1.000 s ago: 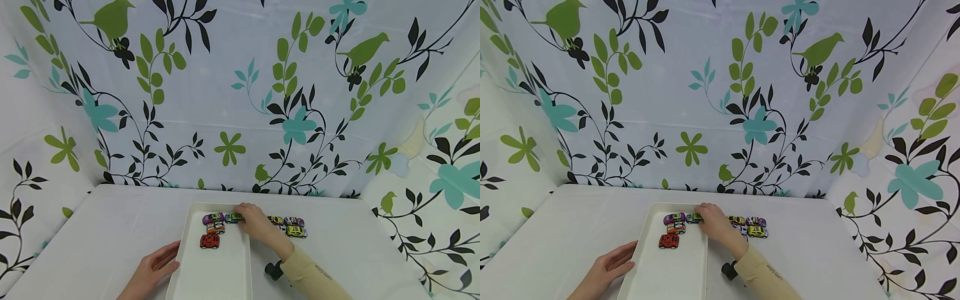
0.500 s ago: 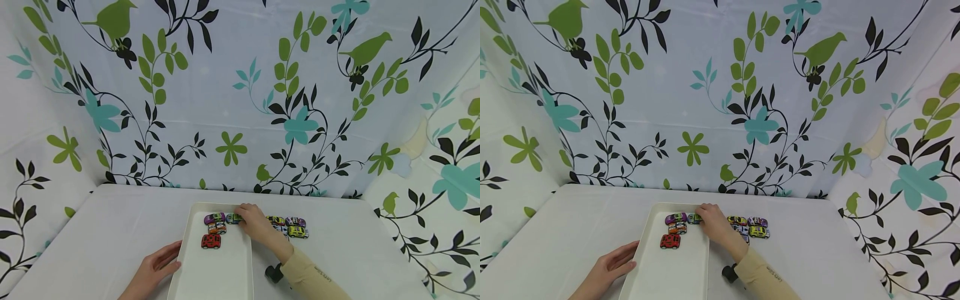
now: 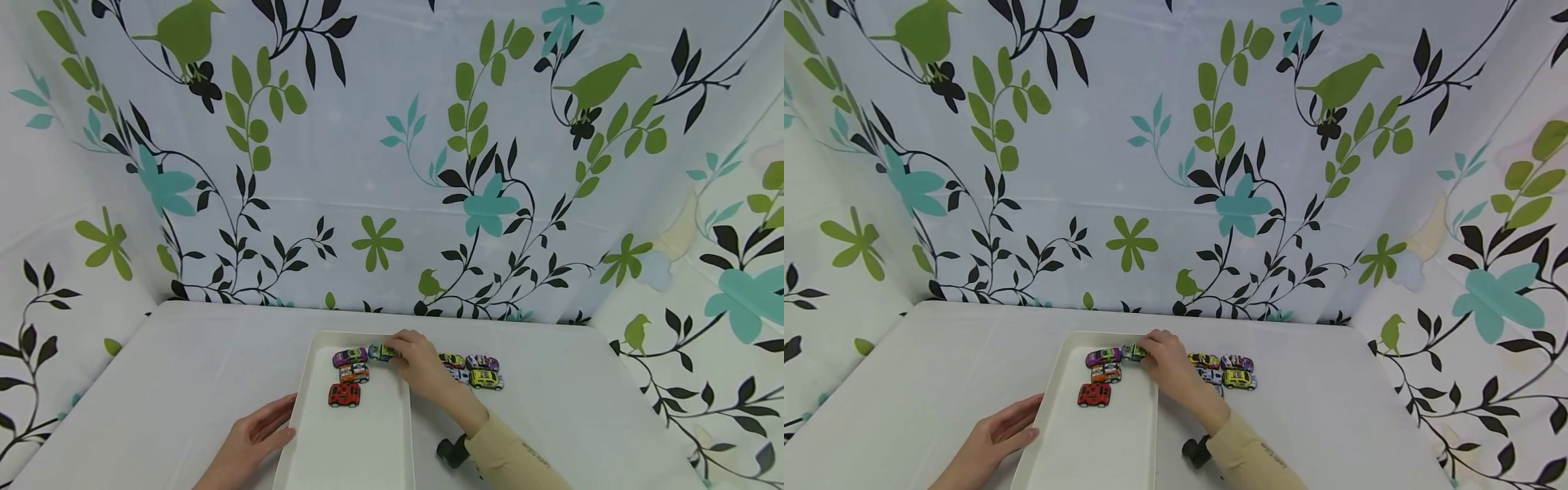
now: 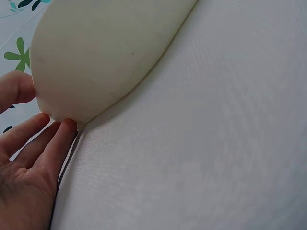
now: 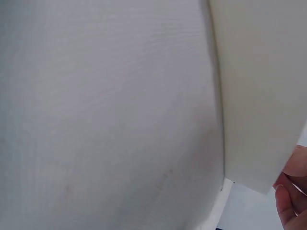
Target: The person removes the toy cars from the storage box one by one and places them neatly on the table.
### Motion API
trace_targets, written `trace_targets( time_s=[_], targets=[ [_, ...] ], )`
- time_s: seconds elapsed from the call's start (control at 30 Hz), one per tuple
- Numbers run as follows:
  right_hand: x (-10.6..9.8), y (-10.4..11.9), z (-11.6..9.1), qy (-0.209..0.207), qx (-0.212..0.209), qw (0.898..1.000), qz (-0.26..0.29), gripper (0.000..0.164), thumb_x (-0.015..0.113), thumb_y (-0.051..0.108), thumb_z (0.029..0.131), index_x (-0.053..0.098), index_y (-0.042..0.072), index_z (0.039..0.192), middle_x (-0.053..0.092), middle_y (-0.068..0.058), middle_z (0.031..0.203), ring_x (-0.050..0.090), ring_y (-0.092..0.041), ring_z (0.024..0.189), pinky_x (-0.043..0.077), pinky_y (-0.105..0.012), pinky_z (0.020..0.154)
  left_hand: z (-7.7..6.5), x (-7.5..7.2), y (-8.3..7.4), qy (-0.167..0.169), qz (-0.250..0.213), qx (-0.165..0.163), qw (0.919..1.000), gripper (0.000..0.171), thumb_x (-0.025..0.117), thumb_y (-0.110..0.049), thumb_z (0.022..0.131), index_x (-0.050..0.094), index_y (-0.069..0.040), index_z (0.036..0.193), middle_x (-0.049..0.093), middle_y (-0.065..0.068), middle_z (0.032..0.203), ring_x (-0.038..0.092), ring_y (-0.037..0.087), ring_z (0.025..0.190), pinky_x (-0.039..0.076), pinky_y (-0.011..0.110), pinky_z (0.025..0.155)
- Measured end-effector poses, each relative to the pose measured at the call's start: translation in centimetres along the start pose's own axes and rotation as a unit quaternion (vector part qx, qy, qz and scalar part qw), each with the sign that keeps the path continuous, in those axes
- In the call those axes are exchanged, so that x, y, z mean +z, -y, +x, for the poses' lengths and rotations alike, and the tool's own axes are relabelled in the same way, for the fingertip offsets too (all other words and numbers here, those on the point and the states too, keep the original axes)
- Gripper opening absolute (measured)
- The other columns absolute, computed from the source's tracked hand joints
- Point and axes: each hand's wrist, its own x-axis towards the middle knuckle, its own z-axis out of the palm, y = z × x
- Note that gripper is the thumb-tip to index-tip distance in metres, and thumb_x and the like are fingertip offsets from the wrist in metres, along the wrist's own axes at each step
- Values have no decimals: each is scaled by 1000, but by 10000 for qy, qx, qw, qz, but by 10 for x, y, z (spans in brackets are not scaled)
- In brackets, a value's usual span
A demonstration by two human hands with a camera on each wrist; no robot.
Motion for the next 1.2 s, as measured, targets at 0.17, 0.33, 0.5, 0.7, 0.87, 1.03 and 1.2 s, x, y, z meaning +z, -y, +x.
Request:
trace_targets(
  time_s=[0.17, 0.33, 0.5, 0.7, 0.87, 1.03, 1.2],
  targets=[
    [-11, 4, -3, -205, -34, 9998, 39, 31, 70, -1, 81, 68, 5, 111, 62, -4, 106, 58, -16, 97, 53, -29, 79, -1, 0, -2, -30, 72, -2, 10000, 61, 68, -18, 86, 43, -2, 139, 43, 19, 142, 42, 33, 129, 49, 27, 93],
    [-19, 4, -7, -337, 56, 9994, 79, 29, 70, -1, 81, 69, 6, 109, 62, -3, 104, 57, -15, 96, 53, -27, 79, -1, 0, -3, 12, 82, 28, 10000, 61, 67, -19, 86, 42, -2, 139, 42, 19, 142, 42, 34, 129, 50, 27, 92],
    [-25, 2, -14, -402, 45, 9992, 50, 28, 70, -1, 81, 69, 6, 108, 63, -2, 103, 58, -15, 96, 53, -27, 80, -1, -1, -4, 68, 16, -50, 10000, 61, 66, -20, 87, 41, -3, 140, 40, 18, 144, 41, 32, 130, 50, 27, 92],
    [-28, -5, -27, -457, 8, 9989, 66, 28, 71, -2, 80, 70, 7, 106, 63, -1, 102, 57, -15, 95, 52, -29, 81, -1, 0, -4, 78, -31, -108, 9999, 61, 66, -21, 87, 41, -5, 141, 40, 17, 144, 42, 31, 130, 49, 26, 93],
    [-32, -11, -39, -600, -40, 9982, 11, 30, 73, -4, 77, 70, 8, 105, 63, -1, 102, 57, -14, 95, 52, -28, 81, -1, 0, -4, -28, 12, -96, 9999, 60, 67, -21, 86, 44, -6, 139, 43, 15, 142, 43, 29, 129, 50, 27, 92],
    [-40, -13, -50, -717, -73, 9974, -7, 31, 73, -3, 76, 70, 8, 104, 63, 0, 102, 57, -13, 96, 52, -26, 81, -1, -1, -3, -106, 31, -91, 9999, 58, 68, -21, 86, 46, -8, 138, 45, 14, 141, 46, 26, 128, 50, 25, 91],
    [-47, -15, -61, -813, -61, 9967, -64, 32, 74, -4, 75, 70, 8, 104, 63, -1, 102, 58, -14, 95, 53, -27, 80, 0, 0, -5, -106, 36, -171, 9998, 59, 68, -22, 86, 45, -8, 138, 45, 14, 141, 44, 28, 129, 50, 28, 93]
  ],
)
